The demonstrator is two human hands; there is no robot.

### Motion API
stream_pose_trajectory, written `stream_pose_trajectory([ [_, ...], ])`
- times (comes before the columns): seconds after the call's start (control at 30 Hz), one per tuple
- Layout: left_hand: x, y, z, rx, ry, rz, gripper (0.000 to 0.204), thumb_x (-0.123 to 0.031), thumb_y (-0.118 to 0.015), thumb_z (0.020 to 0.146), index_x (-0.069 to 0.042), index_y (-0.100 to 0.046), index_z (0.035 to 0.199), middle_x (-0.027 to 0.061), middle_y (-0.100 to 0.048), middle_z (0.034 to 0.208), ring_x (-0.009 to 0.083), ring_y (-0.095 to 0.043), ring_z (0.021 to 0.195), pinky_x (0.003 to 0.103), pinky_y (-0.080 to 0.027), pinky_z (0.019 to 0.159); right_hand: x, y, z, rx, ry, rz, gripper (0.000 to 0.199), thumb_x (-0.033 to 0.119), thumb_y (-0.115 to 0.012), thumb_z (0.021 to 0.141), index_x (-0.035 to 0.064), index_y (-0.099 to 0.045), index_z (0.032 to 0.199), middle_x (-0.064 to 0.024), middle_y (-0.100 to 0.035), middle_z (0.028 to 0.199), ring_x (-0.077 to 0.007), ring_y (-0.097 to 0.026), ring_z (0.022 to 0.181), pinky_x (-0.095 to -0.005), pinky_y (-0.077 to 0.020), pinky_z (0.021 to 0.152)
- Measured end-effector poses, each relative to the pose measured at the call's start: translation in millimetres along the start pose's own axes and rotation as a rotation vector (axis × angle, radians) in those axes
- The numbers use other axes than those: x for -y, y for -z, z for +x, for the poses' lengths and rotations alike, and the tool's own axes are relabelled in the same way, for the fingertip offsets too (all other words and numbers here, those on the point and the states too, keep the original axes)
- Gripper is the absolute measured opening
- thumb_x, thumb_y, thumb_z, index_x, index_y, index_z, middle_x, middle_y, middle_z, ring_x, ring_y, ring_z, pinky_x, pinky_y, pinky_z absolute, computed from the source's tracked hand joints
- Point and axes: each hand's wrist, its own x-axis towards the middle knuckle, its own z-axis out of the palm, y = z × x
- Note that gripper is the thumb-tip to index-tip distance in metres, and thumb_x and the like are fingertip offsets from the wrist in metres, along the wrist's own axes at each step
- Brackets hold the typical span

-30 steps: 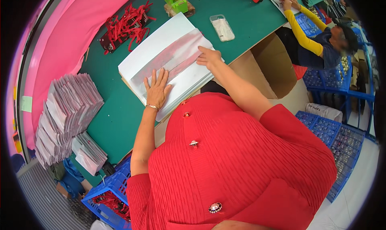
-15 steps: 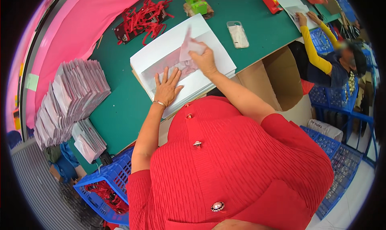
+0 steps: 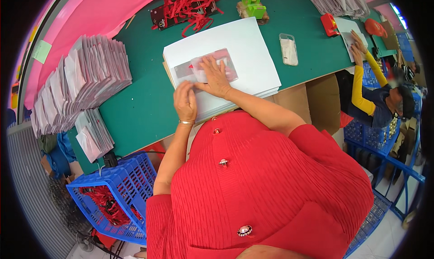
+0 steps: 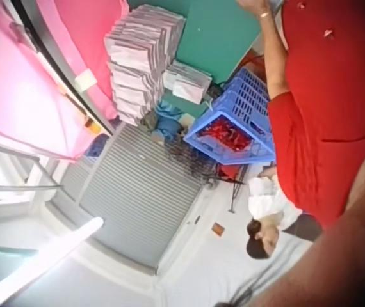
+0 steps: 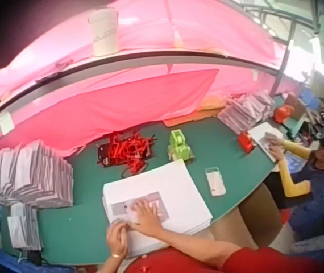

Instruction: The person packages ribbon cards by placing each one onto tissue paper, wrapping and folding the paper around it, securing it with tape from a dispenser, and stacking the wrapped packages on the table.

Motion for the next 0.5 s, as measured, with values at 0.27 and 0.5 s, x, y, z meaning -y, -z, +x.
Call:
stream_pose_trajectory([
  [0.27, 12.4, -2.8, 42.1, 0.384, -0.034, 0.615, 0.049, -0.032, -0.047, 0.095, -0.018, -0.04, 0.141, 0.0016, -0.037, 0.148, 0.0248, -0.027, 0.14, 0.064, -0.015, 0.106, 12.3, 2.3, 8.3, 0.319, -0.058, -0.431, 0.099, 0.052, -0.068, 0.069, 0.0027, -0.028, 0.144, -0.0218, -0.018, 0.153, -0.038, -0.008, 0.143, -0.062, -0.0033, 0.11],
  [0.5, 24.6, -6.1, 34.4, 0.396, -0.02, 0.743, 0.053, -0.034, -0.048, 0.095, -0.022, -0.035, 0.144, -0.0038, -0.033, 0.151, 0.0191, -0.024, 0.142, 0.069, -0.011, 0.105, -18.6, 52.3, 40.5, 0.288, 0.236, -0.208, 0.075, 0.048, -0.059, 0.083, 0.008, -0.036, 0.142, -0.0137, -0.03, 0.15, -0.0311, -0.02, 0.142, -0.0612, -0.0118, 0.11],
])
